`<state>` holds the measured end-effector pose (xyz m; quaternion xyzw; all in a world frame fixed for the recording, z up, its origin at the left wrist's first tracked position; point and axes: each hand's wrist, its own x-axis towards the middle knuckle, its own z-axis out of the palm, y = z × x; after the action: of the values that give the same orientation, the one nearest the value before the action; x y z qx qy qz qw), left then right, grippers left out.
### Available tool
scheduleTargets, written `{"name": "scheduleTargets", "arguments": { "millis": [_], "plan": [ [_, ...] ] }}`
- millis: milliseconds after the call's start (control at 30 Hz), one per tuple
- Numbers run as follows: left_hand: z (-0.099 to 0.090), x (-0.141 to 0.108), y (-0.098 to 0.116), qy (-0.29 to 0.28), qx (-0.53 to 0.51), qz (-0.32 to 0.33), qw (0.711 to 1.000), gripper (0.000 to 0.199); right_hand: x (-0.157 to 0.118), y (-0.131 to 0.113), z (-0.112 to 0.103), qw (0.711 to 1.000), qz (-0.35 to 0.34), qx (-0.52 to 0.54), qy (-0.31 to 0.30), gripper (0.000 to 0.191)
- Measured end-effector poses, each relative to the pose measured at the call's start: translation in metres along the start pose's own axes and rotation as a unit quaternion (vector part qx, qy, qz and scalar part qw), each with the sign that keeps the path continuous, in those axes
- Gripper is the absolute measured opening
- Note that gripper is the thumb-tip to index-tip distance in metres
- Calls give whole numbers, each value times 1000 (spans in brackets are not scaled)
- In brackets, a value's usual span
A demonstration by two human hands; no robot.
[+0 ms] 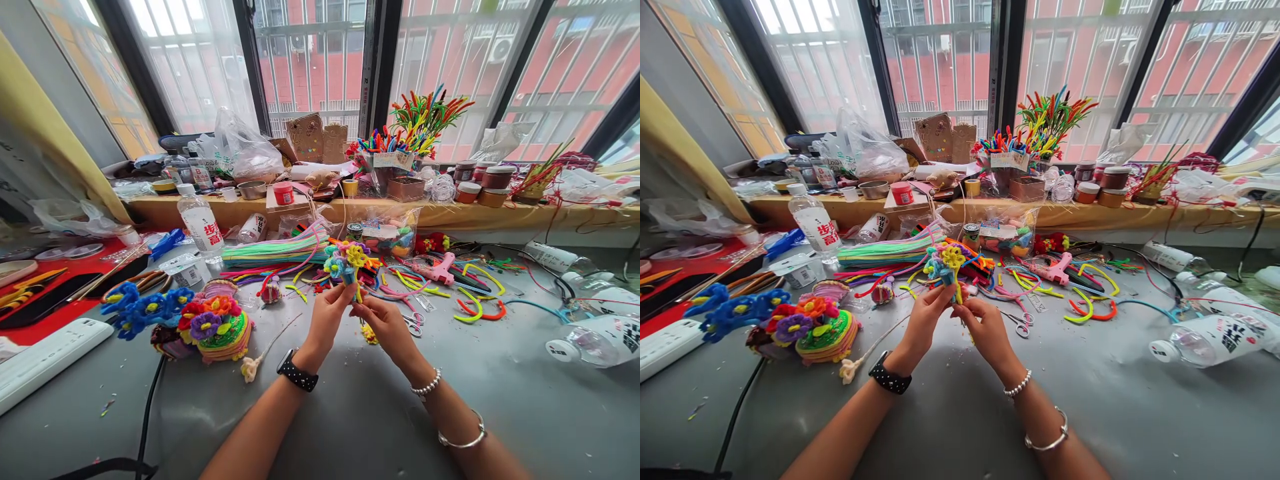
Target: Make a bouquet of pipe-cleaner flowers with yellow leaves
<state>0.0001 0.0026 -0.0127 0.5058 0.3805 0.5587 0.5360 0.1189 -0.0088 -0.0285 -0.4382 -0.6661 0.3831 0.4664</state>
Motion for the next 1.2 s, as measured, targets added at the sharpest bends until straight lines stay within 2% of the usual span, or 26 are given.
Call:
{"name": "scheduleTargets", "arguments": {
  "millis": [133, 333, 667, 833, 967, 1200],
  "plan": [
    [0, -2, 3, -10, 50, 27, 998, 23, 1, 3, 2, 1000, -4, 3, 8, 27],
    [1, -6, 7, 26, 84, 95, 992, 17, 2, 8, 4, 1000, -12, 23, 11, 23],
    [-1, -5, -1, 21, 138, 88, 986, 28, 3, 10, 2, 999, -32, 39, 12, 22],
    [0, -4, 4, 23, 96, 78, 992, 22, 3, 12, 1, 999, -24, 30, 5, 25],
    [0, -5, 9, 53, 57, 82, 994, 20, 1, 6, 1, 1000, -13, -1, -5, 26],
    [-1, -6, 13, 59, 96, 79, 990, 23, -1, -3, 1, 999, -19, -27, -1, 26]
  ]
}}
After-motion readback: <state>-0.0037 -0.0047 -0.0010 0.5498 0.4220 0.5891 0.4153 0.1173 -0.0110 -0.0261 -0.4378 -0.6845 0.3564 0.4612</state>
